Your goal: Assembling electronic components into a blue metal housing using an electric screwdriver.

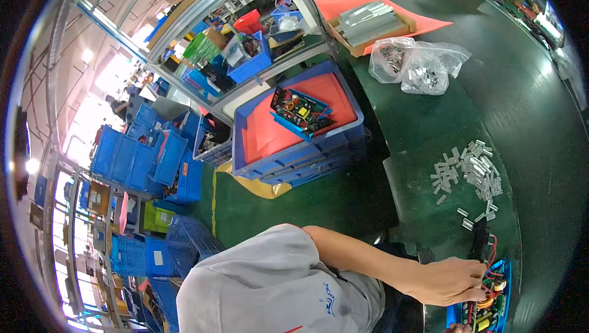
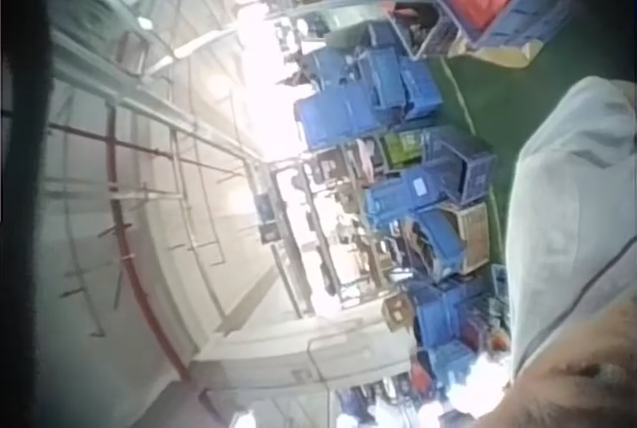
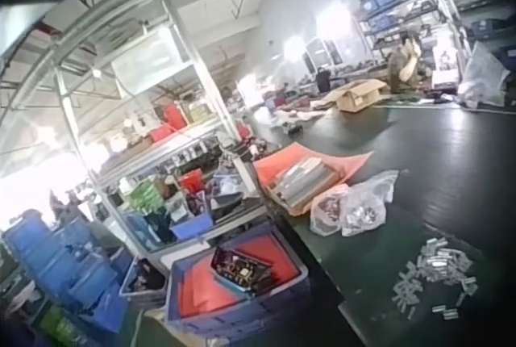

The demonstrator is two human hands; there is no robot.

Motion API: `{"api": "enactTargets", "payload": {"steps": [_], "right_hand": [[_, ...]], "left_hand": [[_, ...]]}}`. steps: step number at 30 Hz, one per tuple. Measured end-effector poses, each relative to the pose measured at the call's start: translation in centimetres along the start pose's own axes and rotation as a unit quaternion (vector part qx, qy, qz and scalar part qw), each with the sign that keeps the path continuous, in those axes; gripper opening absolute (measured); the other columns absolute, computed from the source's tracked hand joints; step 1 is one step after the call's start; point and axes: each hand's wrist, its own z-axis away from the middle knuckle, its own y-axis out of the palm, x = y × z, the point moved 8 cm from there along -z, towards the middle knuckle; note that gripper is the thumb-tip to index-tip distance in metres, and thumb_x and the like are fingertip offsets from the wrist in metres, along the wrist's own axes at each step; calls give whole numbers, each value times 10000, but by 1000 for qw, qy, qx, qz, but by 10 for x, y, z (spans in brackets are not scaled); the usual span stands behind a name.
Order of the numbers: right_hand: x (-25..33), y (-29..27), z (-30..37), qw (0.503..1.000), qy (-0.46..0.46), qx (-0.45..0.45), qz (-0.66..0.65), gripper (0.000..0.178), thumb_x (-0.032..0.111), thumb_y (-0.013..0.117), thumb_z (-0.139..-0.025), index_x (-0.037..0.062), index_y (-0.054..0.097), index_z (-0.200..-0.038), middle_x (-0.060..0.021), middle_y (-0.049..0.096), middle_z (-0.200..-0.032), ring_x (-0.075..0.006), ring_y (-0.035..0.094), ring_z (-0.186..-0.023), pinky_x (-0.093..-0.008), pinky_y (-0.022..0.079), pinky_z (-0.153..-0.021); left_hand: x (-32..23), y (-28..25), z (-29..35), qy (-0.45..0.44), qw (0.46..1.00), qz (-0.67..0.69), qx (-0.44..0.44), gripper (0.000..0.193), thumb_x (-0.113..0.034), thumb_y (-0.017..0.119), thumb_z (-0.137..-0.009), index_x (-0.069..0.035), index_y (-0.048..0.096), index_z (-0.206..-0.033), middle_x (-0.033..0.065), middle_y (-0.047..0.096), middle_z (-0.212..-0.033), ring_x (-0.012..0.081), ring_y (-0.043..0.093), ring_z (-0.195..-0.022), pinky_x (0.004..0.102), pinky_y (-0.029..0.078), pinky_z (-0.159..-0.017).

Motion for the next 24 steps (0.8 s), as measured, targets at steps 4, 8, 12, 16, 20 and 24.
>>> {"api": "enactTargets", "payload": {"steps": [4, 8, 12, 16, 20, 24], "right_hand": [[-4, -9, 11, 999, 15, -7, 38, 249, 165, 641, -1015, -37, 718, -1140, -176, 732, -1107, -276, 689, -999, -384, 562, -872], [-37, -19, 29, 987, 136, -49, 70, 197, 131, 716, -964, -40, 747, -1057, -216, 732, -1064, -291, 693, -937, -425, 584, -836], [-96, -15, 58, 961, 272, -24, -44, 247, 73, 642, -1002, -50, 671, -1216, -94, 676, -1096, -158, 639, -947, -269, 534, -831], [-72, -12, 46, 972, 231, -26, -24, 223, 49, 631, -992, -21, 705, -1190, -54, 667, -1000, -113, 620, -830, -244, 500, -698], [-71, -14, 50, 956, 285, -24, -59, 214, 53, 571, -1028, -31, 682, -1190, -93, 689, -990, -127, 659, -779, -252, 516, -691], [-66, -26, 54, 958, 265, -61, -89, 188, 33, 570, -1029, -39, 666, -1173, -117, 690, -1010, -148, 684, -843, -252, 541, -691]], "left_hand": [[24, 8, 3, -158, 976, 131, 73, 403, -301, 403, -1100, -8, 601, -907, 110, 621, -667, 290, 639, -623, 423, 461, -578], [24, 13, -3, -116, 969, 217, 31, 205, -150, 721, -901, 33, 650, -841, 171, 684, -851, 310, 700, -777, 383, 528, -676], [43, 35, 6, -215, 955, 188, 80, 166, -94, 703, -918, -23, 636, -1052, 144, 715, -959, 290, 732, -898, 393, 559, -763], [37, 48, 4, -225, 926, 287, 100, 196, -160, 664, -986, 4, 641, -1091, 150, 720, -1011, 249, 738, -947, 377, 584, -816], [42, 63, 10, -284, 899, 304, 135, 184, -69, 663, -986, 12, 638, -1149, 111, 725, -1070, 176, 717, -1024, 326, 579, -889], [33, 78, 10, -286, 892, 301, 176, 227, -25, 664, -975, 41, 604, -1184, 127, 708, -1079, 197, 710, -1017, 313, 590, -890]]}}
